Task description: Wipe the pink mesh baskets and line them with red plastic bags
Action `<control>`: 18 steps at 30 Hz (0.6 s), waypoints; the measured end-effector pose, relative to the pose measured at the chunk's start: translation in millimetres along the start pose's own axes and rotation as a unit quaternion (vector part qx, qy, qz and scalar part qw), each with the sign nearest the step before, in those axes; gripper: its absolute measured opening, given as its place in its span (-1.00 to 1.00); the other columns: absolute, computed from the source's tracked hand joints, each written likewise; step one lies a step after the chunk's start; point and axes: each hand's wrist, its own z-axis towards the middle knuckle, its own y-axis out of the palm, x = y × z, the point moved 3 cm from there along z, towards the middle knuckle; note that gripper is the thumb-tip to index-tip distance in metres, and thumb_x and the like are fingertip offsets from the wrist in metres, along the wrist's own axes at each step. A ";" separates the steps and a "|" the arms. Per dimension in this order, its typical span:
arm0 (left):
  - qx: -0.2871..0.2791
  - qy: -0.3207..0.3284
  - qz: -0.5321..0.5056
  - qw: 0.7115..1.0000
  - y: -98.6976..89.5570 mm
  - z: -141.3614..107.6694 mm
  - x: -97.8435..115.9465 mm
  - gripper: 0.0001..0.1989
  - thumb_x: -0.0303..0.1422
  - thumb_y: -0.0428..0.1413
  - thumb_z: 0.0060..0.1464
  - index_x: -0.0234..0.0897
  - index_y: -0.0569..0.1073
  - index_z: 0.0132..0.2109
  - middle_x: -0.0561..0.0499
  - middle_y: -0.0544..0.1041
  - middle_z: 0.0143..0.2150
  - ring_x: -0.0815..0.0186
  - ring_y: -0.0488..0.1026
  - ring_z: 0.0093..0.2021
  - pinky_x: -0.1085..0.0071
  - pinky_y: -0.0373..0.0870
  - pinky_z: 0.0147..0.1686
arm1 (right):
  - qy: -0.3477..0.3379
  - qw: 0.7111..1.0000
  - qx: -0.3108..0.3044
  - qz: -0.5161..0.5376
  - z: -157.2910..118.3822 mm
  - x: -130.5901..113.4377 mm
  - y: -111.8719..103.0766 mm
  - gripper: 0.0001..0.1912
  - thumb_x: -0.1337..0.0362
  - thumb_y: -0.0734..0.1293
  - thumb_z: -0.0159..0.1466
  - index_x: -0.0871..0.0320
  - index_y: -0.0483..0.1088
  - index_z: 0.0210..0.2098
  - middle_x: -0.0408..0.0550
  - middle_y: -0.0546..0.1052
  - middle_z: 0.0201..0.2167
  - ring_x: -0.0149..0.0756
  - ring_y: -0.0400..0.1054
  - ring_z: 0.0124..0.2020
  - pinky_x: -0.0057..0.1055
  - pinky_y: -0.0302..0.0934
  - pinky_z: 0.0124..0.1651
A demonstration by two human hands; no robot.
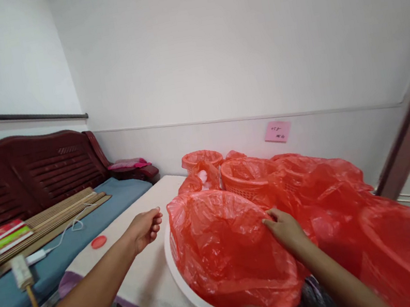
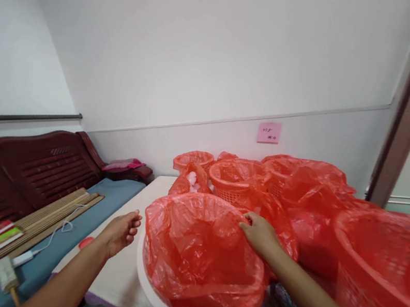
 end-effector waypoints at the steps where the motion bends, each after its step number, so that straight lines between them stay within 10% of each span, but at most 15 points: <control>1: 0.000 0.000 0.009 1.000 -0.9 -7.2 1.6 -0.63 -0.07 0.06 0.15 -0.34 0.39 -0.32 0.15 0.35 -0.49 0.54 0.21 -0.62 0.57 0.10 -0.65 | 0.000 1.000 0.002 0.001 0.0 0.9 1.0 -0.88 0.20 0.22 0.02 0.09 0.32 -0.52 -0.08 0.47 -0.53 -0.19 0.34 -0.43 -0.33 0.10 -0.34; 7: 0.013 0.063 0.086 0.994 15.4 -23.8 16.4 -0.66 -0.13 0.30 -0.12 -0.30 0.41 -0.41 0.18 0.38 -0.55 0.48 0.25 -0.57 0.55 0.09 -0.60 | 0.004 1.000 0.007 0.008 0.1 2.1 4.8 -0.89 0.19 0.21 0.00 0.08 0.30 -0.56 -0.10 0.43 -0.55 -0.21 0.31 -0.45 -0.34 0.06 -0.36; 18: -0.027 -0.001 -0.027 0.999 11.8 -28.9 16.3 -0.78 -0.28 0.08 0.21 -0.36 0.42 -0.31 0.11 0.45 -0.43 0.47 0.39 -0.50 0.50 0.37 -0.50 | 0.013 0.999 0.009 0.039 -4.6 9.2 3.8 -0.86 0.19 0.20 -0.01 0.06 0.21 -0.65 -0.16 0.34 -0.64 -0.29 0.21 -0.54 -0.38 -0.01 -0.47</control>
